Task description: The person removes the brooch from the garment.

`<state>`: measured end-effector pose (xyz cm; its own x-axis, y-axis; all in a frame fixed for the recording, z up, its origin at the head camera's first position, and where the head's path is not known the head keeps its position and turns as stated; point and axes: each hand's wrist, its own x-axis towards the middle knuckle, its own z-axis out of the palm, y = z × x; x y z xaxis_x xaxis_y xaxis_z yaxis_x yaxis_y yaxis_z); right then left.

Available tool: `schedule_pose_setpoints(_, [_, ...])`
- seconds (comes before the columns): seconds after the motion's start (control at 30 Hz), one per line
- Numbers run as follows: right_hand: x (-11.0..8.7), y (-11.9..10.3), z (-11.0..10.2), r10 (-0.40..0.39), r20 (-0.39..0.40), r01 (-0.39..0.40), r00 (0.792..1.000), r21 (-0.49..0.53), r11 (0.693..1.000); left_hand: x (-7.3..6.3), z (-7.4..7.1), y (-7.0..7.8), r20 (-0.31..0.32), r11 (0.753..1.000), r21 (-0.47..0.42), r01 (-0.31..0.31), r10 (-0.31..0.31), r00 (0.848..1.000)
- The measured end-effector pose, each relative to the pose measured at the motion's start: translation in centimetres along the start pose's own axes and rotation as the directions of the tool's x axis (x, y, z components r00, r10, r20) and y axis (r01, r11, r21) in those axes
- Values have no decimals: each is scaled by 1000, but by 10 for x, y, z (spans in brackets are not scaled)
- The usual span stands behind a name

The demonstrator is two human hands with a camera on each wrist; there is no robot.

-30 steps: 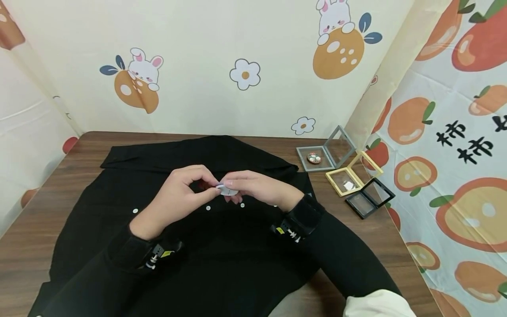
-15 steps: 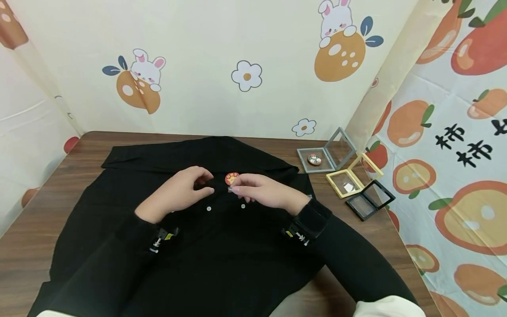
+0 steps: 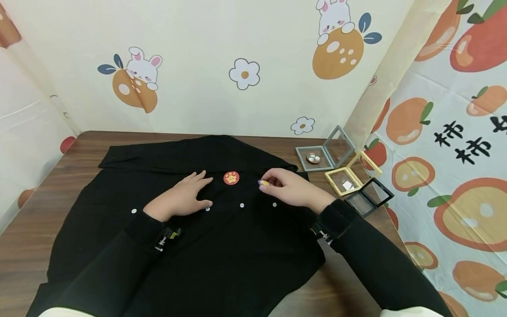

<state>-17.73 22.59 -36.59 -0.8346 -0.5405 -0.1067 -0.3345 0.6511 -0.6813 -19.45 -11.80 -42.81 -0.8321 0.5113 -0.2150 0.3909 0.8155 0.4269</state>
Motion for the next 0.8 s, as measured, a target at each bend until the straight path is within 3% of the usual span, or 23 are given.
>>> schedule_pose_setpoints(0.17, [-11, 17, -19, 56, -92, -61, 994, -49, 997, 0, 0, 0, 27, 1000, 2, 7, -7, 1000])
schedule_pose_setpoints(0.3, [-20, 30, -33, 60, -213, -109, 975, -226, 968, 0, 0, 2, 24, 1000, 18, 14, -15, 1000])
schedule_pose_setpoints(0.47, [-32, 45, -46, 83, -385, -248, 919, -402, 881, -2, -1, 5, 4, 1000, 25, 10, -10, 1000])
schedule_pose_setpoints(0.63, [-41, 58, -55, 143, -493, -355, 858, -369, 859, -2, 0, 5, -7, 999, 32, 7, -6, 1000])
schedule_pose_setpoints(0.8, [-47, 71, -62, 218, -551, -438, 805, -305, 846, -2, 0, 5, -8, 1000, 29, 8, -8, 1000])
